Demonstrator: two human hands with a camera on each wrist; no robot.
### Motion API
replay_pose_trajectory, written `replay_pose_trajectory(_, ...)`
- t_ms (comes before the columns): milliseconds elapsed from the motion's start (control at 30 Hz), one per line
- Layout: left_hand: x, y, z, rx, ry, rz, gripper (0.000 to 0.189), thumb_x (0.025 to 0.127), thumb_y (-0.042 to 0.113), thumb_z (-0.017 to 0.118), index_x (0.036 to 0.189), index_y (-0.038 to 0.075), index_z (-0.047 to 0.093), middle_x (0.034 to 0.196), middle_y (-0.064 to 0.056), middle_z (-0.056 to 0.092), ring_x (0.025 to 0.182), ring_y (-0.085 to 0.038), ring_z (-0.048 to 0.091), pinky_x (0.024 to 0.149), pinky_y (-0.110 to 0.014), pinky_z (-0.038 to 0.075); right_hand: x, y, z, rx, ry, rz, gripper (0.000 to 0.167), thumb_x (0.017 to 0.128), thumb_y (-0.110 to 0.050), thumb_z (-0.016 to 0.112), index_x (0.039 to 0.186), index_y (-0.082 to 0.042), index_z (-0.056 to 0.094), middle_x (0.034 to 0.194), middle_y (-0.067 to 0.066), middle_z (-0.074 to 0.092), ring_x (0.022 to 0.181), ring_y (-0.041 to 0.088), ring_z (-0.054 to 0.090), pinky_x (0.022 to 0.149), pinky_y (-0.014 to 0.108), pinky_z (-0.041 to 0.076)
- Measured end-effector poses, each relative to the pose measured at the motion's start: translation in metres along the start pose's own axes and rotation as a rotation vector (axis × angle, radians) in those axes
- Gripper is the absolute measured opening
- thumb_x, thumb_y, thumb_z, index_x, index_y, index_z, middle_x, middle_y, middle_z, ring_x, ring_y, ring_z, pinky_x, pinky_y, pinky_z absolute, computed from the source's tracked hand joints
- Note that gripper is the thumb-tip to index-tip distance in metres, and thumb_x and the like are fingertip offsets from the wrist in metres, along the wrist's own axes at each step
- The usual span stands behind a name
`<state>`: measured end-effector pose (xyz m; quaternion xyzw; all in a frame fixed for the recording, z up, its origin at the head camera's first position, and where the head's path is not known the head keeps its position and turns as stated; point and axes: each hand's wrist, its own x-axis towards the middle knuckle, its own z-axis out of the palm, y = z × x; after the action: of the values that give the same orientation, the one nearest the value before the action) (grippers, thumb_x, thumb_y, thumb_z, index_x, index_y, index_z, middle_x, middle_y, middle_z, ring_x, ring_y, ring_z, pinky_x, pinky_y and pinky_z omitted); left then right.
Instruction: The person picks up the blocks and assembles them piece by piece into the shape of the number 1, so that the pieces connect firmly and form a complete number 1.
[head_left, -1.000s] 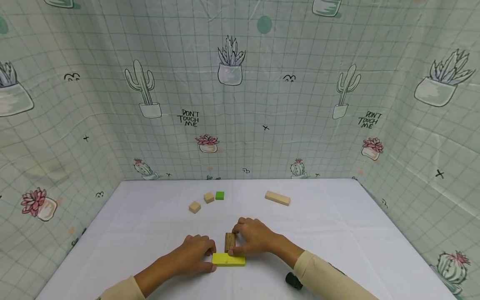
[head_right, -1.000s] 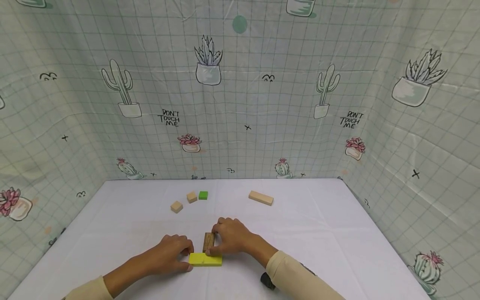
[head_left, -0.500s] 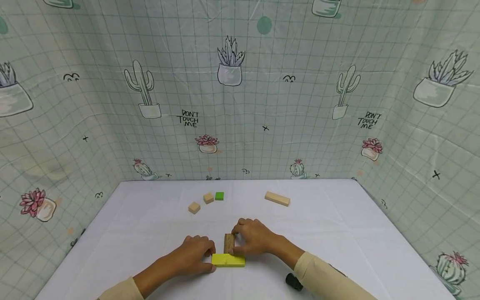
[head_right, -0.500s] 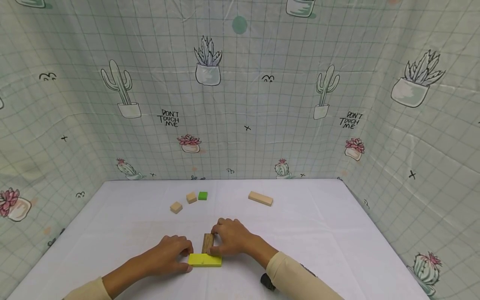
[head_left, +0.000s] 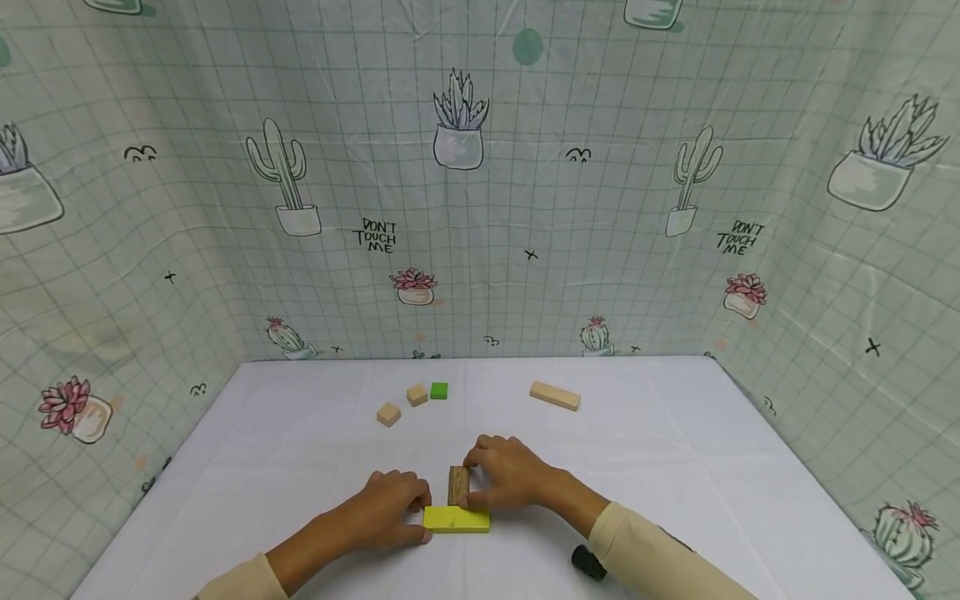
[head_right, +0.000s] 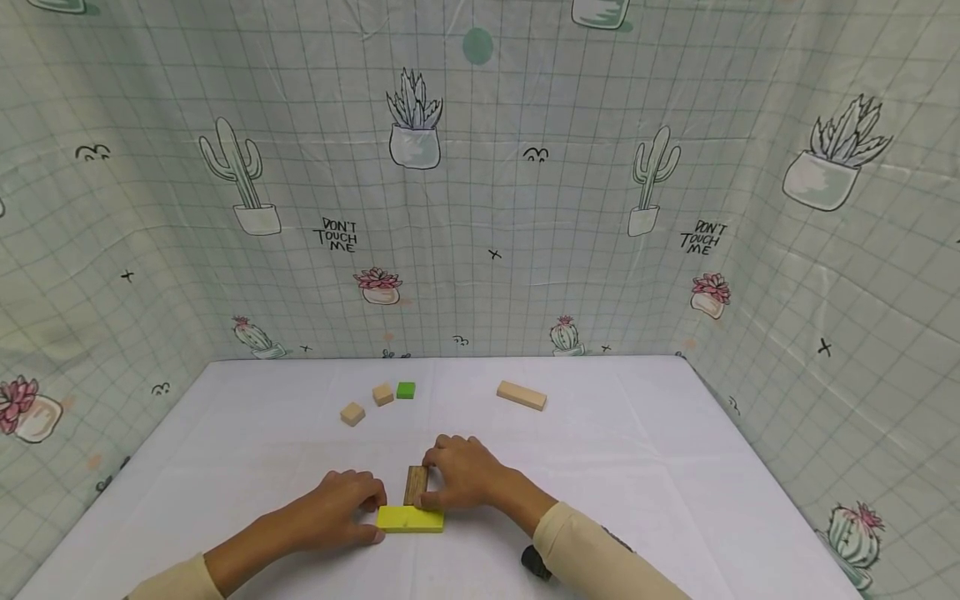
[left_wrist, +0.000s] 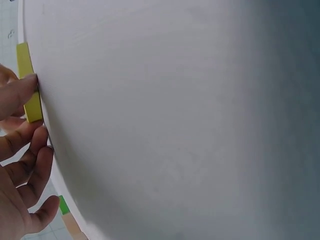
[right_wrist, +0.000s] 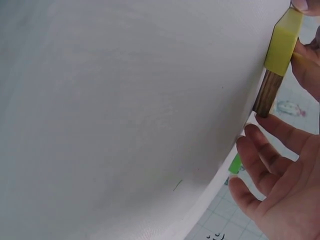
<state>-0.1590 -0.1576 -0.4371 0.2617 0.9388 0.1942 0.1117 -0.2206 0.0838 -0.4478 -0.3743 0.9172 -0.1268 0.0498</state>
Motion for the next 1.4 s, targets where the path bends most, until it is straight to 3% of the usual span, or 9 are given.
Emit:
replay_pose_trajectory(433, -0.0024, 0.0018, -0.0027, -0.077, 0.013, -0.005, 0.030, 0.080, 0.033, 0.084, 0.097, 0.017, 0.065, 0.086, 0.010, 0.056, 0.083, -0.007, 0.047, 0.080, -0.036, 0.034, 0.0003, 0.0001, -0.0007, -0.010, 0.003, 0.001, 0.050, 0.085, -0.053, 0.071, 0.120, -0.016, 0.071, 0.109, -0.005, 0.064, 0.097, 0.008, 0.057, 0.078, 0.027, 0.043)
replay_pose_trajectory(1400, -0.0004, -0.0003, 0.0023, -0.048, 0.009, -0.009, 0.030, 0.080, 0.034, 0.083, 0.098, 0.019, 0.065, 0.085, 0.013, 0.054, 0.083, -0.005, 0.047, 0.081, -0.037, 0.036, -0.0052, 0.0064, -0.0043, 0.017, -0.011, 0.015, 0.050, 0.087, -0.051, 0.071, 0.124, -0.017, 0.069, 0.111, -0.004, 0.064, 0.099, 0.008, 0.056, 0.084, 0.031, 0.047)
